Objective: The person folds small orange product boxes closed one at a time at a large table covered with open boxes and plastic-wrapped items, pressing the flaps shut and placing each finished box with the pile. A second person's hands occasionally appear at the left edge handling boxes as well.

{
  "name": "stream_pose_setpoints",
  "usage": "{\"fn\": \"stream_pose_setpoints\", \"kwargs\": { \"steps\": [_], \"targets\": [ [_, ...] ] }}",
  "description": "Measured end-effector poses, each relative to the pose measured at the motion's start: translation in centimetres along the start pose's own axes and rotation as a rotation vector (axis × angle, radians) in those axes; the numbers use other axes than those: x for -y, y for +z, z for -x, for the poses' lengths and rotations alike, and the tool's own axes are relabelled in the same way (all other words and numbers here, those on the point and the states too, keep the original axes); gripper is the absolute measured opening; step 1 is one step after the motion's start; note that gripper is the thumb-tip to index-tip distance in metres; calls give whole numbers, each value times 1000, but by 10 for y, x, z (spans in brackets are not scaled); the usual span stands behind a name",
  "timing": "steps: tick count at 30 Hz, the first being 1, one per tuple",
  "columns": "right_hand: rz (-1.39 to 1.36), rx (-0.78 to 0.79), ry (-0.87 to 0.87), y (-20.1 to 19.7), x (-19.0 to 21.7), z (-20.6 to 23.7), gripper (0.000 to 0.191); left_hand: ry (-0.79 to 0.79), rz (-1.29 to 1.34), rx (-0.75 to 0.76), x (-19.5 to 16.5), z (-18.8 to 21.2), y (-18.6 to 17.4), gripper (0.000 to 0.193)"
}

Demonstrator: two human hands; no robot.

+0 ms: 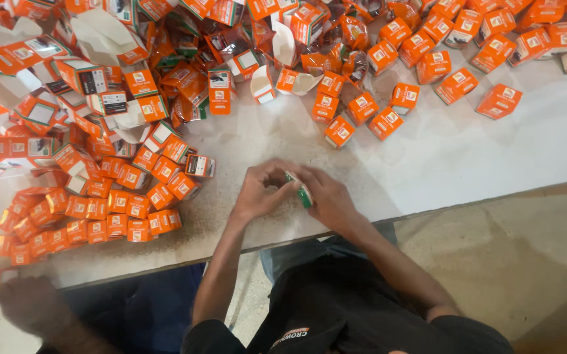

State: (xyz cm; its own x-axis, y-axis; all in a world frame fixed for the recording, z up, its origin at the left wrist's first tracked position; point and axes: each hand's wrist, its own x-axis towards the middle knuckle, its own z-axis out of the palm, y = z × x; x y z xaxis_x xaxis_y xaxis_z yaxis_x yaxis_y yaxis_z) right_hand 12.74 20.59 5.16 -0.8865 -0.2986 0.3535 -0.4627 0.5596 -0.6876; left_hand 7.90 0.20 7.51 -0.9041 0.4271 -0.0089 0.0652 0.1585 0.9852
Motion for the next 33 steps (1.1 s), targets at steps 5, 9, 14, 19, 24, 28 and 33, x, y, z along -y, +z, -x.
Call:
{"fn": "stream_pose_setpoints", "kwargs": {
  "steps": [5,9,14,19,24,28,33],
  "targets": [
    [-99,65,-28,12,-6,22,56,345,-582,-337,7,-43,-63,20],
    [-339,41,-5,11,-5,21,55,321,-946,-356,10,-119,-90,56],
    [-208,133,-32,-1,4,6,52,532,-929,-364,11,-146,-83,21],
    [40,429,-172,-4,-7,-5,65,646,-900,-302,12,-109,-78,22],
    [380,445,-585,-17,-48,-34,79,393,-616,-326,15,-45,-49,29],
    [432,163,-578,-41,-72,-59,79,451,-802,-348,13,1,-30,30],
    [-254,-232,-79,-31,-56,-29,55,341,-669,-303,11,38,-17,42]
  ]
}}
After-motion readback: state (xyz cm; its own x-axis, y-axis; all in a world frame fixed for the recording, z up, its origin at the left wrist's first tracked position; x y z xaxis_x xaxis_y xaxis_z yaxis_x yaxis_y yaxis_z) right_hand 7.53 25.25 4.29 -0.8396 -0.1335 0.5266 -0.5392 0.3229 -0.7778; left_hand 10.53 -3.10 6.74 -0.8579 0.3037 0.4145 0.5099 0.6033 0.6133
